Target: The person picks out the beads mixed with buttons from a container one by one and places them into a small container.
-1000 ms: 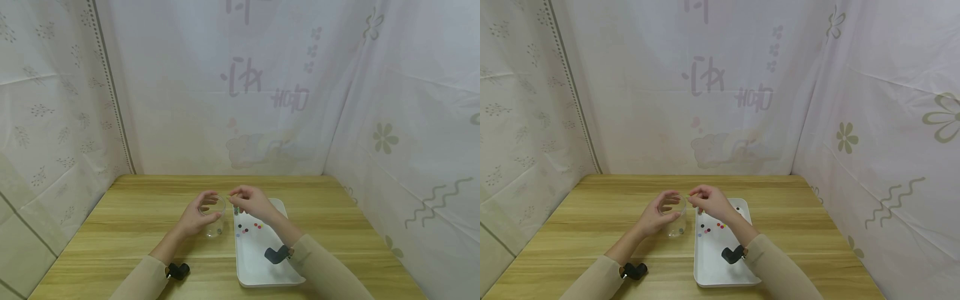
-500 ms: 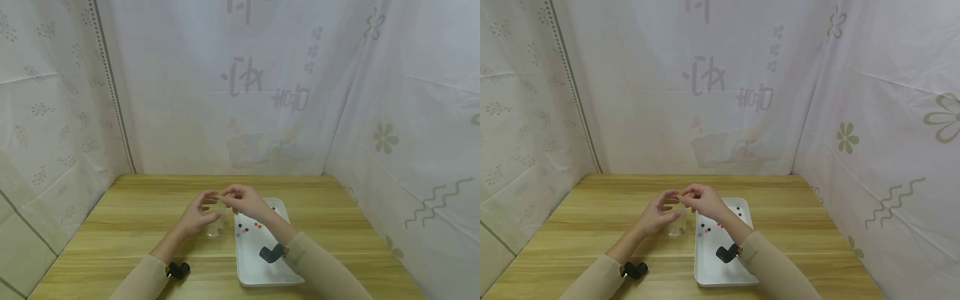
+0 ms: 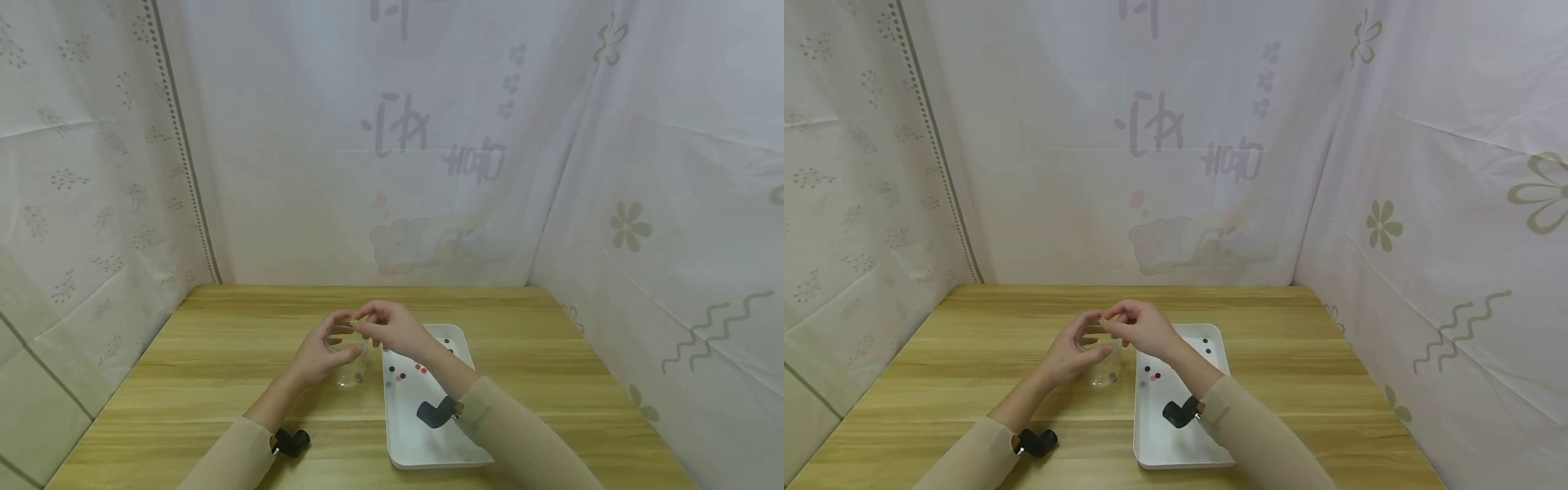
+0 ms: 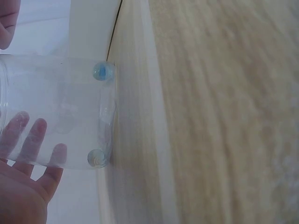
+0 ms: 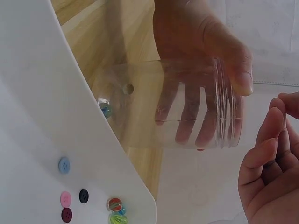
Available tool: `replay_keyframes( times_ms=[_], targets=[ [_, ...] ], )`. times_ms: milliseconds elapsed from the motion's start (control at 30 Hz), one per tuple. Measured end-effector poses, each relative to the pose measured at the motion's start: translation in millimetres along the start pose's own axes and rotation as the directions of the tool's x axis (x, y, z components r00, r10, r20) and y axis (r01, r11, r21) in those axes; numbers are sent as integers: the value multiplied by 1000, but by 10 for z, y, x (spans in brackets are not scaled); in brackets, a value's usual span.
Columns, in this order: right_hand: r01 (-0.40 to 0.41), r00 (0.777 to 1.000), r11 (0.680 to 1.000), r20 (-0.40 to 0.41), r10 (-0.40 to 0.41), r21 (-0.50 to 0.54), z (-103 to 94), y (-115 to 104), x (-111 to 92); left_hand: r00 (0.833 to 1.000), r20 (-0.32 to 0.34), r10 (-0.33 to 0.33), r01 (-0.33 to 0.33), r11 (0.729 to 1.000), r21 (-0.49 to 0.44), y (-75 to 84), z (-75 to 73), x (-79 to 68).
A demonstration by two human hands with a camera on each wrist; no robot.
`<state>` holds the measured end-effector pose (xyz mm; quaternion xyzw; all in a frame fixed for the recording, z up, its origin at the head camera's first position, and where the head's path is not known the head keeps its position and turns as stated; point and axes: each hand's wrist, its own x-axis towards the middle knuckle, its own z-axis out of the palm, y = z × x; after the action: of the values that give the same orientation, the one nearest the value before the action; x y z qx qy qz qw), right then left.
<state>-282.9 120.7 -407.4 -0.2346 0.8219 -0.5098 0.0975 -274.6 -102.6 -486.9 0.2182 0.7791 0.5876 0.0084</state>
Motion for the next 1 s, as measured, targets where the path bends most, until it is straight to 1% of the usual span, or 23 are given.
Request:
replay_keyframes(
  times_ms=[433, 800, 1000],
  targets=[
    [18, 1000, 1000, 9, -18, 6, 48, 7, 39, 1000, -2, -10, 10, 1000, 1, 1, -8, -13],
    [11, 1000, 1000, -12, -11, -4, 54, 42, 92, 1000, 4, 10, -10, 1000, -15, -16, -8, -2],
    [2, 1000, 1000, -11, -2, -4, 51, 67, 92, 1000, -8, 5, -5, 1000, 1, -6, -9, -6]
  ],
)
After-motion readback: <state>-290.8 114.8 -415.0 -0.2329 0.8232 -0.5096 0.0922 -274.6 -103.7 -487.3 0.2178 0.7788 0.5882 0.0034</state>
